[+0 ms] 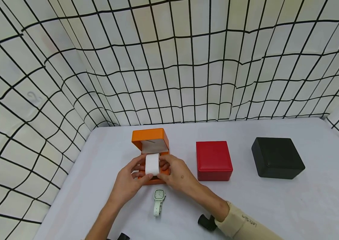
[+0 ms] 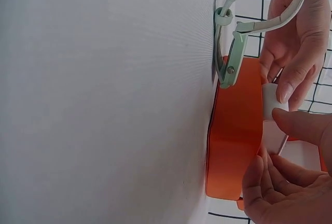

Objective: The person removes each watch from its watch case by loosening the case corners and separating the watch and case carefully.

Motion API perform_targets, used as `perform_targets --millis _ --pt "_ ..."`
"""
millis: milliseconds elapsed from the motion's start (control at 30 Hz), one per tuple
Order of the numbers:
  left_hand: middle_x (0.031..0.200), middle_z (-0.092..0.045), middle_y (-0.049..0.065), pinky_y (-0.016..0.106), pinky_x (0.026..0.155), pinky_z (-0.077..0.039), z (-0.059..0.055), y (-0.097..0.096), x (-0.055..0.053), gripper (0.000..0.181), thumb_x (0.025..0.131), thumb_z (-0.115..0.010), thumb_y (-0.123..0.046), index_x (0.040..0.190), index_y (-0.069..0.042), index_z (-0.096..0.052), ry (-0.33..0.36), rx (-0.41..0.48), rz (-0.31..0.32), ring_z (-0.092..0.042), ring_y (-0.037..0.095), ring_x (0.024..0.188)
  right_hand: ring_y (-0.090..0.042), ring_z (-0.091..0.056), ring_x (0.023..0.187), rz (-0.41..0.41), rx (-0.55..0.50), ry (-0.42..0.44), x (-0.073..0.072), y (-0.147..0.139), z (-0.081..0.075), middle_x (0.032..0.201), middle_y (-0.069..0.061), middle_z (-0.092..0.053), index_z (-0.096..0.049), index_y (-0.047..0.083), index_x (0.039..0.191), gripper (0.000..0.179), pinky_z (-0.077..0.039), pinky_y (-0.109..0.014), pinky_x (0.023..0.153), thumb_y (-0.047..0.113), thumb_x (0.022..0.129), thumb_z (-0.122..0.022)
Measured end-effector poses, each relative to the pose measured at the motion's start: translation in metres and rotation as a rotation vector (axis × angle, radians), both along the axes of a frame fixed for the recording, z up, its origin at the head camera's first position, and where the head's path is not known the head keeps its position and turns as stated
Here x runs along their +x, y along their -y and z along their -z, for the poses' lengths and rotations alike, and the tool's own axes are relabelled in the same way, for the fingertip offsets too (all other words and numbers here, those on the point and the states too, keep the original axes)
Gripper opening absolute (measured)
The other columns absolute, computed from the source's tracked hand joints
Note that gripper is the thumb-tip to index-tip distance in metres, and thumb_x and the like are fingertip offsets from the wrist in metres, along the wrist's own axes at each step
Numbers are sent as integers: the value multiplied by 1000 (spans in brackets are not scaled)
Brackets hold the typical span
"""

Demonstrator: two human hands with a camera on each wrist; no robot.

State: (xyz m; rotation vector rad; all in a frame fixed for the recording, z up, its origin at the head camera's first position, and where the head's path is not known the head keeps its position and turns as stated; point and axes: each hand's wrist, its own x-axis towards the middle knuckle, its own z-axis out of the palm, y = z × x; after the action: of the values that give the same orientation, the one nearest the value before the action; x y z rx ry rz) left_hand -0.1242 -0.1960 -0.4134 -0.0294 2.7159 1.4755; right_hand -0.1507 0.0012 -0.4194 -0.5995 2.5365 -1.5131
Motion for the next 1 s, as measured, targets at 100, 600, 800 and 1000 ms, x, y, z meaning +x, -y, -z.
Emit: perform_targets --millis 100,600,800,1000 --pt "122 -67 14 13 84 -57 0 0 0 69 88 -82 -7 150 -18 -53 0 3 4 -64 24 107 -19 -64 98 1 -3 6 0 0 0 114 -9 -70 -62 -1 133 49 -62 -33 87 7 89 -81" --pt "119 -67 14 14 84 -58 -1 1 -4 68 87 -83 -6 148 -10 -54 -22 -30 27 -63 22 104 -18 -62 96 2 0 24 -3 2 -1 111 -8 -69 -55 1 141 60 -61 -29 85 4 87 -82" --pt "122 -66 17 19 84 -61 -4 3 -3 65 90 -81 -11 149 -8 -54 22 -26 22 -66 21 102 -17 -62 96 -1 20 32 -5 2 -1 111 -7 -69 -56 0 141 60 -60 -28 85 4 87 -82" --pt "122 -66 18 25 85 -63 -4 4 -2 64 91 -81 -12 149 -6 -55 30 -38 15 -69 22 100 -17 -61 97 -4 48 35 -4 3 0 110 -6 -67 -56 0 139 60 -58 -24 83 5 86 -83"
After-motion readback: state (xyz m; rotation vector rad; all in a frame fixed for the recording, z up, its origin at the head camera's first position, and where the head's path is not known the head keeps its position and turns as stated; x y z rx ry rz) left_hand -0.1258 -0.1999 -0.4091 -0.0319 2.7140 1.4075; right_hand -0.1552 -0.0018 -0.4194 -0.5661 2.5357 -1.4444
